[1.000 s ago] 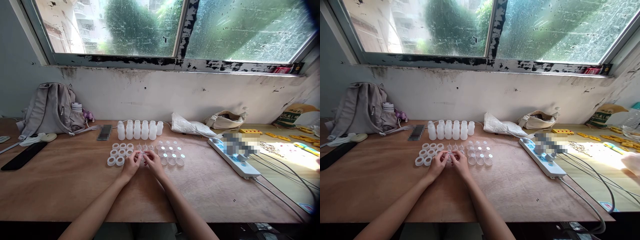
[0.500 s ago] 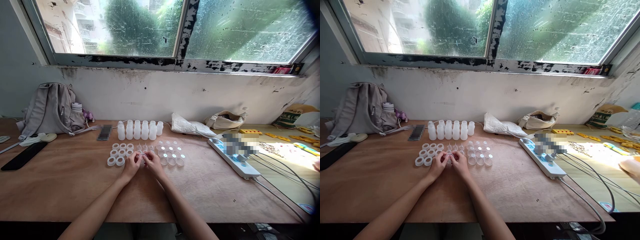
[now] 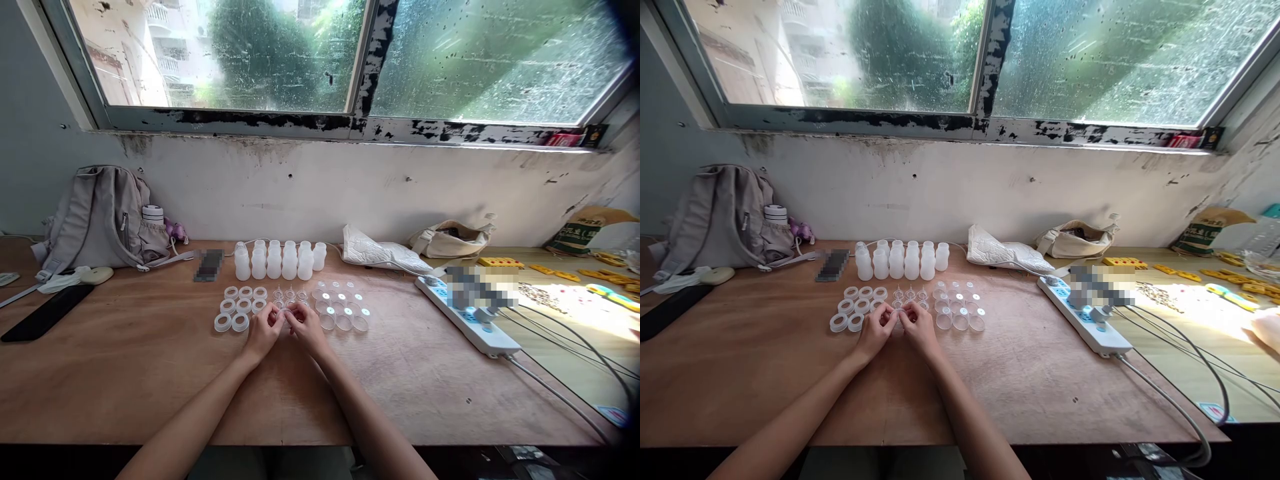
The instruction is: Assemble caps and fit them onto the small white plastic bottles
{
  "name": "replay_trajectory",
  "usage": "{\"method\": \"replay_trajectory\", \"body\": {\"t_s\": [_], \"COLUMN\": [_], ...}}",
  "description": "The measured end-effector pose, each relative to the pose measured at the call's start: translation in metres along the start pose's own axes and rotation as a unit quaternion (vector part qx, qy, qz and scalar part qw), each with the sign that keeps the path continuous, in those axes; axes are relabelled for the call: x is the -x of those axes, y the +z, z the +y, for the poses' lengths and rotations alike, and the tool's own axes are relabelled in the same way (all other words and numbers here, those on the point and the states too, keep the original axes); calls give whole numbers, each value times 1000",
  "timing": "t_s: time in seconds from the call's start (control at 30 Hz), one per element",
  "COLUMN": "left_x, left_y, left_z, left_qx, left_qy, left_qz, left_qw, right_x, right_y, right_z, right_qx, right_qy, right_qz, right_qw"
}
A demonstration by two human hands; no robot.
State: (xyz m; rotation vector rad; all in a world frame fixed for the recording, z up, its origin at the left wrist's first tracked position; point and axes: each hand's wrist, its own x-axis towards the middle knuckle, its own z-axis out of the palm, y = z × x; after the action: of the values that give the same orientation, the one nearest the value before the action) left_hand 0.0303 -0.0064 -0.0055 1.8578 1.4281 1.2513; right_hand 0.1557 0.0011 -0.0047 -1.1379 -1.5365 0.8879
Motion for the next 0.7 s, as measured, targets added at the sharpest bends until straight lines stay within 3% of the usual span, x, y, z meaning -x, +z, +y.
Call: {"method": "replay_trajectory", "body": {"t_s": [0.3,0.5,0.7], "left_x": [-2,-3,-1], "left_y": [3,1,0], "left_z": [-3,-3,0], "left_qx": [54,73,80], "left_qy": [-10,-23,-25], "left_qz": [-7,-40,-43], "left_qw": [998,996,996], "right_x": [-2,-2,-2], "right_y": [0,-1,0], "right_z": [5,3,0], "right_qx": [-69,-92,-180], "right_qy": [63,59,132], "right_qz": [18,-4,-29], "right_qw": [996,994,974]}}
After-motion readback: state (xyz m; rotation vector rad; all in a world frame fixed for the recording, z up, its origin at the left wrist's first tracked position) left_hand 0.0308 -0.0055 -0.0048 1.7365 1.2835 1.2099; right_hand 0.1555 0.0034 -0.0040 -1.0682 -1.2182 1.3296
